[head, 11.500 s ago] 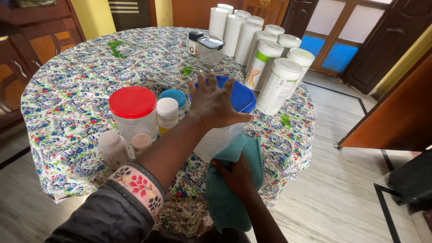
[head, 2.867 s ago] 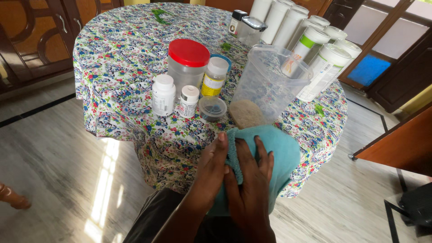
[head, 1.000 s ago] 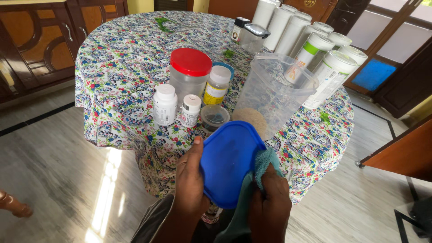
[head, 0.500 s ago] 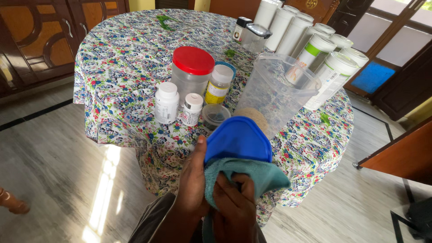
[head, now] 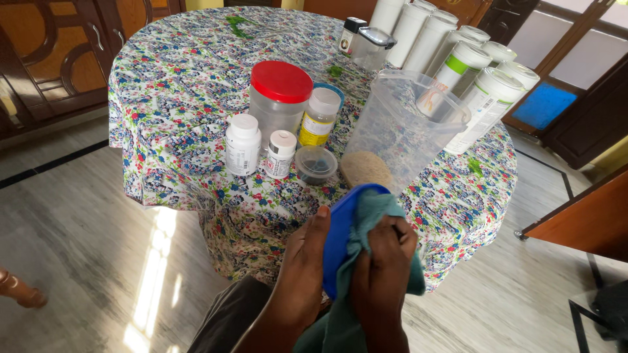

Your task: The person wipes several plastic and glass containers with a cloth on a table. They handle a large plastic container with a blue lid, a small glass container with a metal clasp, and a small spice jar, wiping each with a teal cloth and resealing them.

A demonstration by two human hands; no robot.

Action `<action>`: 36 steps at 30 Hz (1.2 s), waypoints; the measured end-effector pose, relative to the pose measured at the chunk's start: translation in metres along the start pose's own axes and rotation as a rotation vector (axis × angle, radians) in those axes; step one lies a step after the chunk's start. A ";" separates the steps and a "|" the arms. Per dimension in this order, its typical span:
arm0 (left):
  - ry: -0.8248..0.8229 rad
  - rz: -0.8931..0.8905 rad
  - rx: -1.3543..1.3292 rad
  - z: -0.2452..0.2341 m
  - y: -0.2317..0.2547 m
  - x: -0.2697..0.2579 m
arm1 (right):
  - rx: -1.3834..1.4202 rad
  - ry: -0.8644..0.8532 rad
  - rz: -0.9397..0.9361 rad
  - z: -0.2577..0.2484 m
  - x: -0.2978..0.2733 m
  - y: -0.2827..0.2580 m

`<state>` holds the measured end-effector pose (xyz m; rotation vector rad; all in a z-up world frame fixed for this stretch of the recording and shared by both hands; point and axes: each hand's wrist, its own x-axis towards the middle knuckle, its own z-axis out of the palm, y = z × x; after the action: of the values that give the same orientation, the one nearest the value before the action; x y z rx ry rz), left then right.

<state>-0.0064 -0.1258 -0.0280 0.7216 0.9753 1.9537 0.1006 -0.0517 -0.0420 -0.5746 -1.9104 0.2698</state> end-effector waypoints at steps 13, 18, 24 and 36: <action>0.089 -0.022 -0.362 -0.006 0.015 0.008 | 0.654 0.223 0.592 0.001 -0.018 0.035; 0.101 0.087 -0.259 -0.015 0.000 0.018 | 0.615 0.294 0.572 -0.014 -0.009 0.014; 0.179 0.017 0.101 -0.015 -0.013 0.028 | 0.271 0.426 0.337 -0.014 -0.012 -0.005; 0.048 -0.226 -0.585 -0.028 0.018 0.010 | 0.082 0.112 -0.147 0.004 -0.036 -0.019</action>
<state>-0.0400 -0.1340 -0.0261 0.2220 0.4421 1.9190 0.1029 -0.0859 -0.0642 -0.3849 -1.8142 0.2152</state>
